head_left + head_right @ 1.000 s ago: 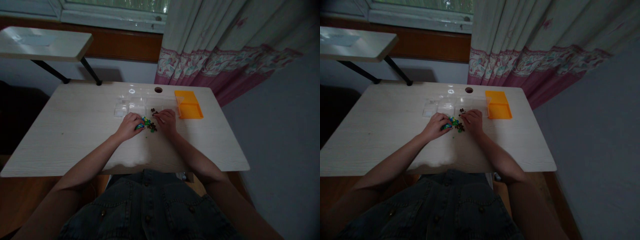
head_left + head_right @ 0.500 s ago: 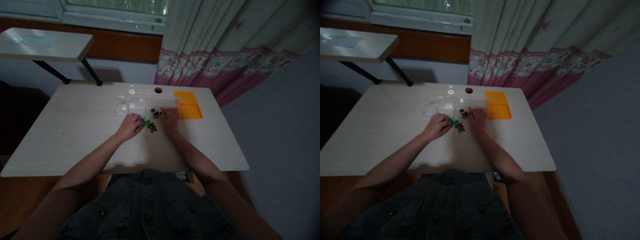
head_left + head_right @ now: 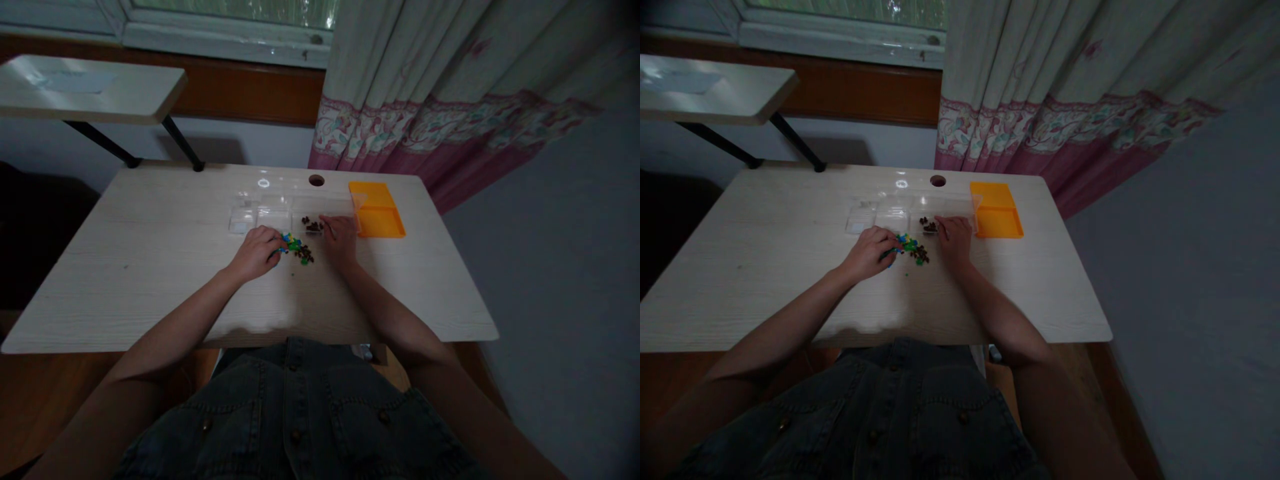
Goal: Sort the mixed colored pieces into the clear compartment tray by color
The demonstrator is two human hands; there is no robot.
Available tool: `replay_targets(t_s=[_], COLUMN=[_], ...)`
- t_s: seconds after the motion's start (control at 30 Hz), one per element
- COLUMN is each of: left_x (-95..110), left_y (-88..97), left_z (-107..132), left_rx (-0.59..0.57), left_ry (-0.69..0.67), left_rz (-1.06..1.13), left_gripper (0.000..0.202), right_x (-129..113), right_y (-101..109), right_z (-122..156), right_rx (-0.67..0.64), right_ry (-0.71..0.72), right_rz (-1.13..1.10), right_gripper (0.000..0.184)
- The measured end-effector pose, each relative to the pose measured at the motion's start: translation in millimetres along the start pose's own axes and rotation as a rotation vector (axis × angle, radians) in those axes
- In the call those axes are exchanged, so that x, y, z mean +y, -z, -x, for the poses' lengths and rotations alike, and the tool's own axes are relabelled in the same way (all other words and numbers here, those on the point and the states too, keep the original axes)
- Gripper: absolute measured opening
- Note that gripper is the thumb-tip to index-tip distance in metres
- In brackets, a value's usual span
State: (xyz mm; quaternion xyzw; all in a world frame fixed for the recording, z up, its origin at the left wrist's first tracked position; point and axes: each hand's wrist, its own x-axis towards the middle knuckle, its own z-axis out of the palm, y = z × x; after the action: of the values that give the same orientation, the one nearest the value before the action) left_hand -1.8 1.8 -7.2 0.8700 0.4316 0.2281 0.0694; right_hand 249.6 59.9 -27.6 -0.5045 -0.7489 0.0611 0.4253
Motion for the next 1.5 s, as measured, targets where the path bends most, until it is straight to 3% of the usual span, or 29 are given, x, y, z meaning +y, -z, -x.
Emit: replay_targets(t_s=[0.23, 1.1, 1.3, 1.5], left_x=[4, 7, 4, 3], left_y=[0.4, -8.2, -9.0, -10.9], left_z=[-1, -3, -3, -5], left_rx=[0.000, 0.028, 0.106, 0.210], left_ry=[0.001, 0.008, 0.060, 0.110], left_rz=[-0.004, -0.039, 0.076, 0.219], left_gripper=[0.018, 0.018, 0.017, 0.021], right_x=[0, -1, -9, -18], right_y=[1, -1, 0, -4], right_z=[0, 1, 5, 16], right_rx=[-0.011, -0.028, -0.073, -0.236], right_ry=[0.010, 0.050, 0.195, 0.436], right_rz=[0.008, -0.023, 0.002, 0.035], right_gripper=[0.030, 0.027, 0.025, 0.023])
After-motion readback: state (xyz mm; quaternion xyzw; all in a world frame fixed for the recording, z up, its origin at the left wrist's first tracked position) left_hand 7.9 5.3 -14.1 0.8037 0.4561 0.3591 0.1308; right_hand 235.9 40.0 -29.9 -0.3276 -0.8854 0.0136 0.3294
